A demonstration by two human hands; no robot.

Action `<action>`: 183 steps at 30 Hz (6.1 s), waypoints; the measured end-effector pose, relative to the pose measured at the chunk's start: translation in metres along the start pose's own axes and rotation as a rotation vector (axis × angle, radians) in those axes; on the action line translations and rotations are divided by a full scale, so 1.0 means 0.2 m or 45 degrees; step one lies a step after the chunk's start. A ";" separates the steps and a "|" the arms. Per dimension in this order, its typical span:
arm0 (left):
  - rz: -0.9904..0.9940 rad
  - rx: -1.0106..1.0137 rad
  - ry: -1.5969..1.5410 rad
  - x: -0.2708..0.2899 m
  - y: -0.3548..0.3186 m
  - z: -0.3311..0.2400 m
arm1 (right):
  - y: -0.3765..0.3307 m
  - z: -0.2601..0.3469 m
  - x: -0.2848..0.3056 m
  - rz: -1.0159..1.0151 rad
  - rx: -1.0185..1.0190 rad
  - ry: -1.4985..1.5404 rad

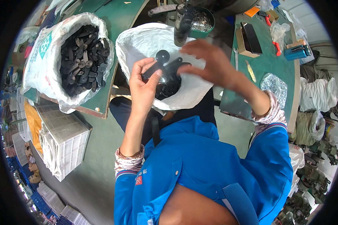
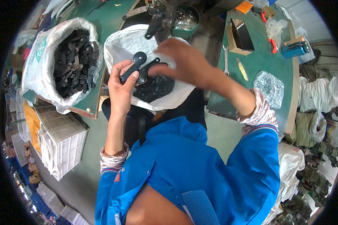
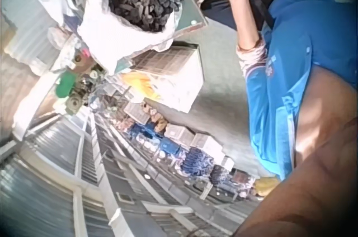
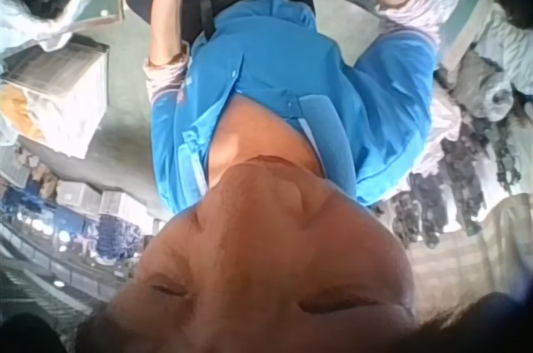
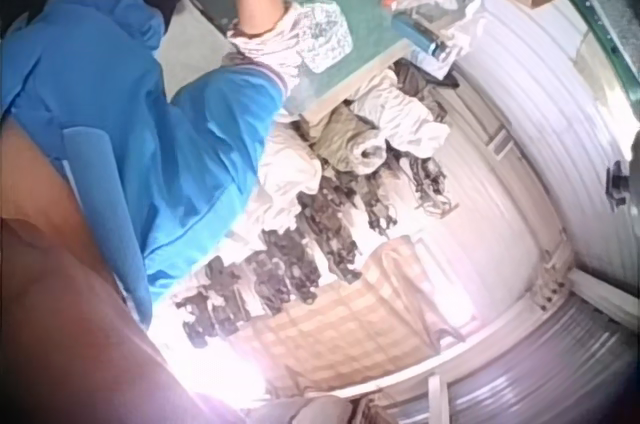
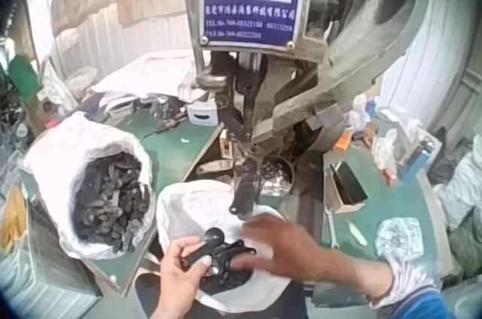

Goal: The person repeatedly picks black plastic components from a white sack, attaches a small black cap to each using a vertical press-like tool, and places the assembled units into a second white sack. The process is continuous and repetitive throughout the clip.

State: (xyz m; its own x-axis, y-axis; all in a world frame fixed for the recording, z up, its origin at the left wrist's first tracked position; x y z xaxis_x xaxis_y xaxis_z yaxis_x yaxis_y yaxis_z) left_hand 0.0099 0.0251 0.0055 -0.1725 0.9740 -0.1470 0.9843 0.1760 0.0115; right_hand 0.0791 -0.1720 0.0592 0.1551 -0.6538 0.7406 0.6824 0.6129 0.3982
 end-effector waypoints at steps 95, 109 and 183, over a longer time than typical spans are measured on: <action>-0.116 -0.043 2.887 1.08 0.48 0.02 | -0.58 0.05 -0.32 -0.125 -1.054 1.259; -0.027 -0.188 2.888 1.12 0.52 -0.12 | -0.57 0.07 -0.37 -0.085 -1.059 1.287; 0.313 0.113 -0.395 -0.03 0.05 -0.10 | 0.05 -0.01 -0.02 -0.412 -0.422 1.016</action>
State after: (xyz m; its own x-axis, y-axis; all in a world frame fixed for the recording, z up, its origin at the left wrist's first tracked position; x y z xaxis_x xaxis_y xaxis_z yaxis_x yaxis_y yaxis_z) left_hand 0.0193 0.0229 0.0254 0.0744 0.8939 -0.4420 0.9965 -0.0830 -0.0002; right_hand 0.0853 -0.1638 0.0585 0.2838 -0.9586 -0.0218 0.9288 0.2692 0.2545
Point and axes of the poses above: each hand's wrist, its own y-axis towards the middle knuckle, its own x-axis out of the back of the hand, z = x × y, the point moved 2 cm from there along y, towards the middle knuckle, and after that the axes turned 1 degree about x, right-handed, at the moved point
